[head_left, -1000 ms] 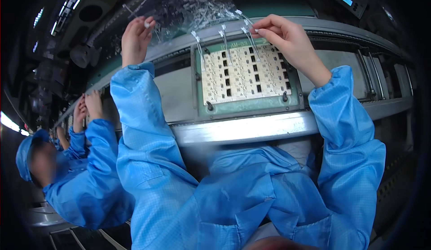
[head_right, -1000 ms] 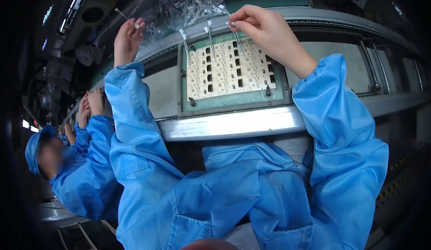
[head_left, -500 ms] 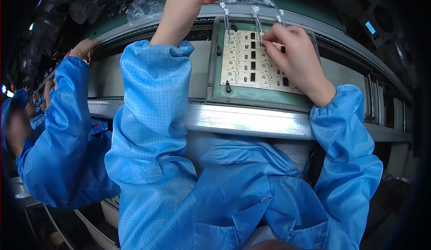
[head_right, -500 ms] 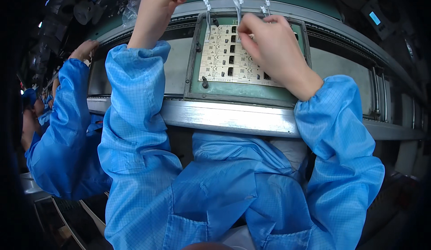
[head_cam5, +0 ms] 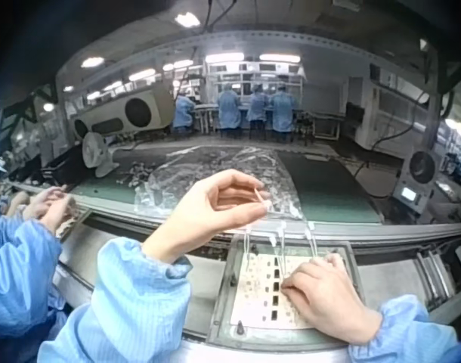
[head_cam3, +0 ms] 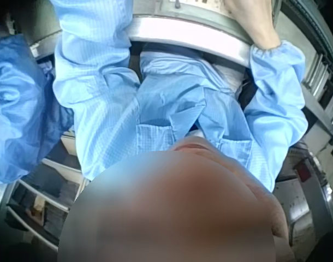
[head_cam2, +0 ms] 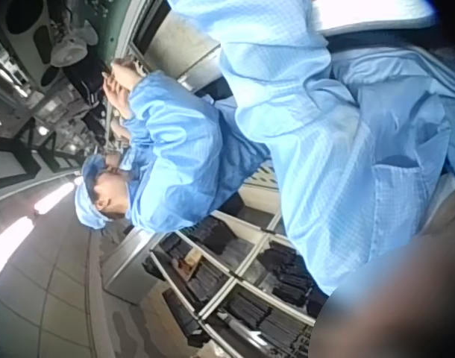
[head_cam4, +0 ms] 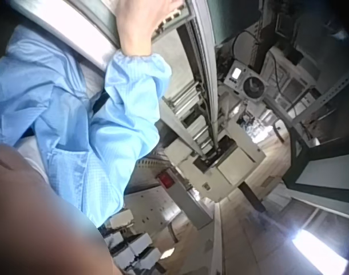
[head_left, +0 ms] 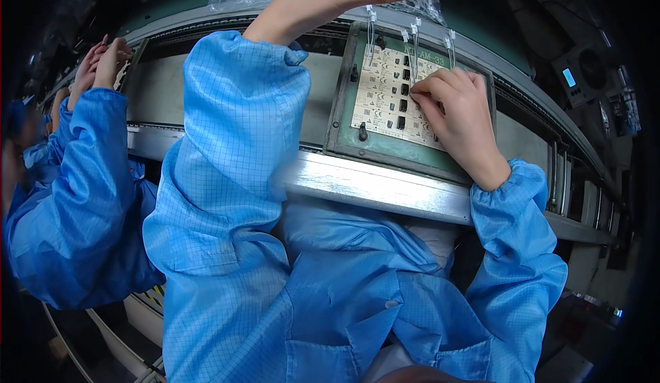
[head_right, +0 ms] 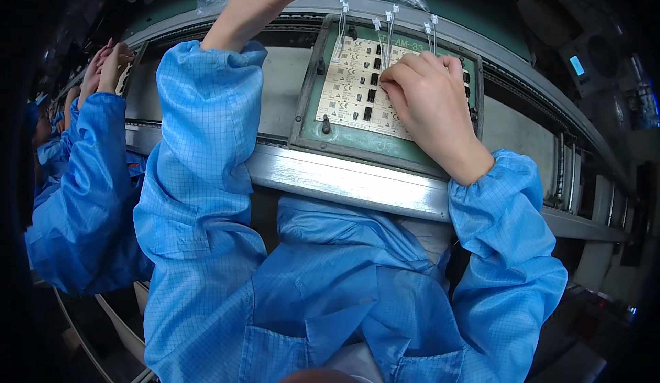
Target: Assembling electronic components on a production line.
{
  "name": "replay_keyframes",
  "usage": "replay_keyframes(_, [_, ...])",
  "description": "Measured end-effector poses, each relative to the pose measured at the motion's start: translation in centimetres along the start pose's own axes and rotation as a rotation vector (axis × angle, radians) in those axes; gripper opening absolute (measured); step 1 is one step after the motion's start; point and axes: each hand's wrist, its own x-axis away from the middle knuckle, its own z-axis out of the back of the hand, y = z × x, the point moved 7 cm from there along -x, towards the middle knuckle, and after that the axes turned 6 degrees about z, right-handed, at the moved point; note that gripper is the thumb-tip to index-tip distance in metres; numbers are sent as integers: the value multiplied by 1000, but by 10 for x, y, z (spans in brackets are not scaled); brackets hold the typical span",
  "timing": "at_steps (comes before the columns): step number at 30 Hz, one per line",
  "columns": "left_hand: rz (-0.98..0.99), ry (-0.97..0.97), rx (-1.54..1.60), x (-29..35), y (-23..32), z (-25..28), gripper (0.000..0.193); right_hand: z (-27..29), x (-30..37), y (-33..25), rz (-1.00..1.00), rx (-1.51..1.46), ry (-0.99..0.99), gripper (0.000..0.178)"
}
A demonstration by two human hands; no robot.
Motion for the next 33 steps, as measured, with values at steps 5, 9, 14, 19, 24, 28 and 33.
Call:
replay_keyframes(5, [4, -38, -166, -1, -2, -4, 48, -4, 1, 6, -86, -60, -26, 6])
replay_keyframes(9, [-48, 13, -329, 5, 4, -10, 48, -9, 1, 13, -125, -149, -52, 7])
replay_keyframes(14, [-59, 71, -365, -1, 8, 1, 38, -1, 0, 11, -81, -176, -84, 12])
replay_keyframes(19, [-122, 121, -324, -6, 6, 7, 21, 7, 4, -8, -7, -34, -208, 25])
replay_keyframes(24, [-218, 230, -312, -4, 9, 13, 14, 12, 3, -17, 34, -3, -241, 27])
replay_keyframes(28, [-232, 455, -203, 10, 14, 42, 14, 13, -27, -5, 80, -57, -339, 27])
replay_keyframes(33, [-397, 692, -637, 27, 44, 41, 13, 3, -123, 34, 136, 130, -52, 29])
